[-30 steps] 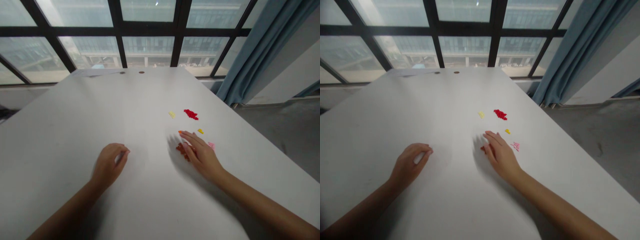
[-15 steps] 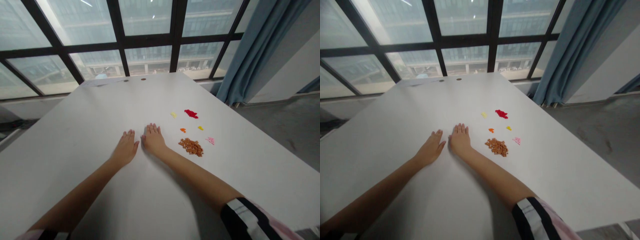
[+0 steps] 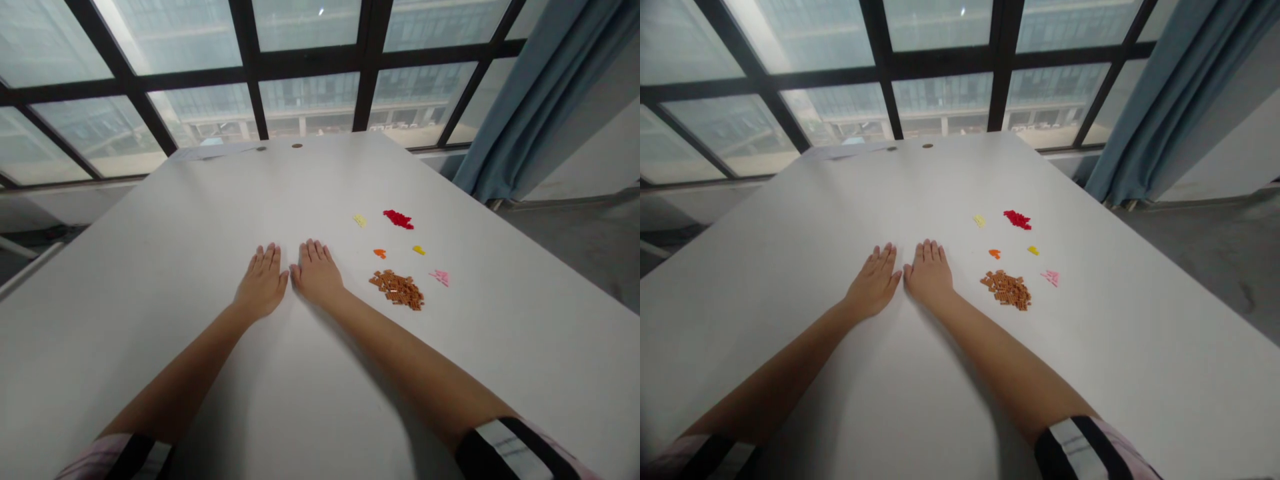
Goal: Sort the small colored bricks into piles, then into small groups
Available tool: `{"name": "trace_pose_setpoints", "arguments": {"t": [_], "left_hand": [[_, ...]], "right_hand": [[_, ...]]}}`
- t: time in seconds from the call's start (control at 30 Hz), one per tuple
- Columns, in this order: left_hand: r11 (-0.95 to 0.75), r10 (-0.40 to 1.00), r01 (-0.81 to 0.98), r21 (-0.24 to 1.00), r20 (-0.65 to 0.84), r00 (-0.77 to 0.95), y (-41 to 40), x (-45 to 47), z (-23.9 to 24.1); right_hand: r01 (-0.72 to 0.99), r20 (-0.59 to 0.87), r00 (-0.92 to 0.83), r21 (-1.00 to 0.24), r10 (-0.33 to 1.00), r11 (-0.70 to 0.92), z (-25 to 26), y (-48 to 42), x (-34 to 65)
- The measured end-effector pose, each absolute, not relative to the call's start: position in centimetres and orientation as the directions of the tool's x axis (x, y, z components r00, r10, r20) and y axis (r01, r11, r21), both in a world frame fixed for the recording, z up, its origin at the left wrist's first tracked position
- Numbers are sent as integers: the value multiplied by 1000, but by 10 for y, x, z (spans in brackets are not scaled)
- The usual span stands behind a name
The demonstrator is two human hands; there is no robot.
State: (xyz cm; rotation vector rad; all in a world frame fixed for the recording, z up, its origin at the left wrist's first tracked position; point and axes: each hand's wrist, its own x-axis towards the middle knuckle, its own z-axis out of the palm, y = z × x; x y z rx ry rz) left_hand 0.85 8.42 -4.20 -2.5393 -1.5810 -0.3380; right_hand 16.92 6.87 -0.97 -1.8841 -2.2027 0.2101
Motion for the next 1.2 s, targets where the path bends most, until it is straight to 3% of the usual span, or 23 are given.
{"name": "trace_pose_setpoints", "arguments": {"t": [0.17,0.57,1.2], "left_hand": [[-440,874,898,-1,231,428,82,9,-38],[-434,886,901,1,181,426,80,9,-32],[-446,871,895,11,237,431,81,6,-39]], "right_hand": [[942,95,-214,-243,972,231,-10,67,178],[945,99,-215,-230,971,233,-10,65,177],[944,111,-213,-231,971,234,-11,64,176]]}}
